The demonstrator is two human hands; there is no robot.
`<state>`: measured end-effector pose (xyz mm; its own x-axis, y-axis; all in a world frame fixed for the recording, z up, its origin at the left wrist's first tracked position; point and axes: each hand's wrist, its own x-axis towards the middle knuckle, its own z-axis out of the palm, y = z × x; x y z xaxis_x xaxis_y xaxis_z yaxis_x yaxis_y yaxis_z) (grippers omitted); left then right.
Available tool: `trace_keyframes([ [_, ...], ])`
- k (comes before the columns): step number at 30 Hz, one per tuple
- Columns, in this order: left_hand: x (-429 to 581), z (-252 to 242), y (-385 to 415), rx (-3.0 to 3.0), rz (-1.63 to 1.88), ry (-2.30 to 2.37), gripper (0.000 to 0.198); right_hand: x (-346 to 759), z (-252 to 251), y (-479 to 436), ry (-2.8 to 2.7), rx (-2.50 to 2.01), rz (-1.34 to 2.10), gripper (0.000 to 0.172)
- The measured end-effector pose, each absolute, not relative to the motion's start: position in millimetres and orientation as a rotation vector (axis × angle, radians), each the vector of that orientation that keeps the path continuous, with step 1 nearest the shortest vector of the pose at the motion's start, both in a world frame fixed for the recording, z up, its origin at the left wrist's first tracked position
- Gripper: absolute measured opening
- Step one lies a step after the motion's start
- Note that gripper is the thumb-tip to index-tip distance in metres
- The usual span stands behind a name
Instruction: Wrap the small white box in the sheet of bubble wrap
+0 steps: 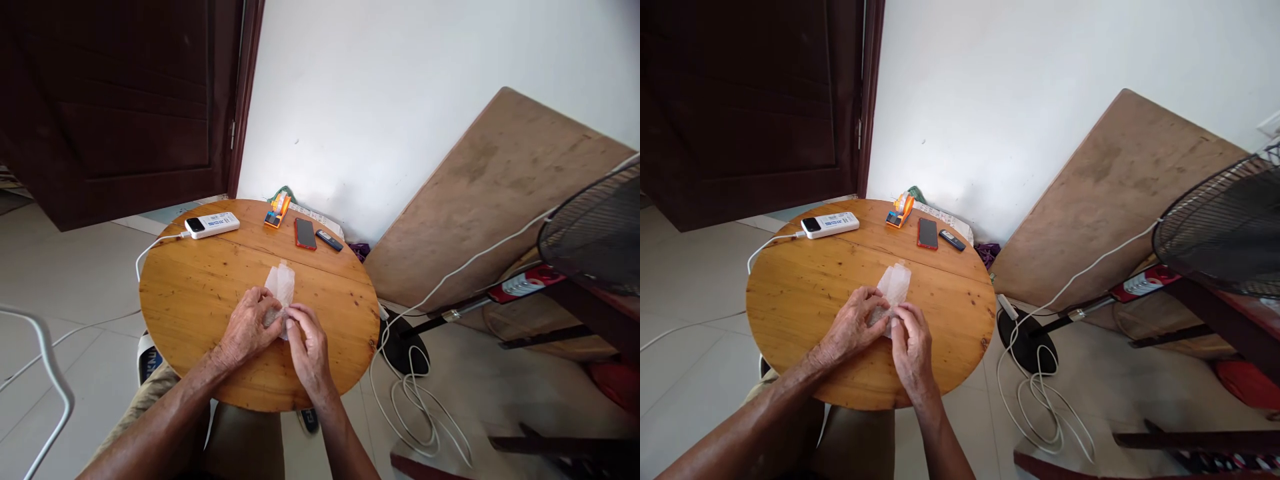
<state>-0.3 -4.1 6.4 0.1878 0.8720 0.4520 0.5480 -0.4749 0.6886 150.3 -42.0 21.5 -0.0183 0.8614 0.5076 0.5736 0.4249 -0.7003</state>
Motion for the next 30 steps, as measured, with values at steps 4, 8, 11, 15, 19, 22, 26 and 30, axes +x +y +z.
trace_keyframes([
  [4,0.5,4.4,-2.7,2.128,1.205,1.349,0.015,172.9,34.6,-17.1,-1.59,-1.37,0.455,0.023],
  [8,1.3,3.6,-2.4,2.15,1.231,1.345,0.015,192.6,39.1,20.6,-1.409,-1.637,0.757,0.028],
  [11,1.2,5.6,-3.1,2.156,1.241,1.33,0.015,193.2,38.3,44.1,-1.362,-1.711,0.87,0.029],
  [15,0.0,11.1,-4.5,2.187,1.212,1.304,0.014,180.2,37.1,67.3,-1.381,-1.719,0.979,0.021],
  [19,-0.6,16.2,-5.3,2.204,1.194,1.266,0.013,167.3,35.7,84.3,-1.419,-1.693,1.081,0.012],
  [22,0.2,18.1,-5.4,2.206,1.195,1.234,0.013,163.0,32.6,90.8,-1.442,-1.64,1.119,0.011],
  [26,1.7,17.5,-5.6,2.223,1.165,1.204,0.015,162.6,22.3,93.9,-1.443,-1.553,1.095,0.015],
  [30,1.7,17.2,-6.6,2.208,1.11,1.249,0.026,161.6,12.7,94.1,-1.404,-1.488,1.021,0.02],
])
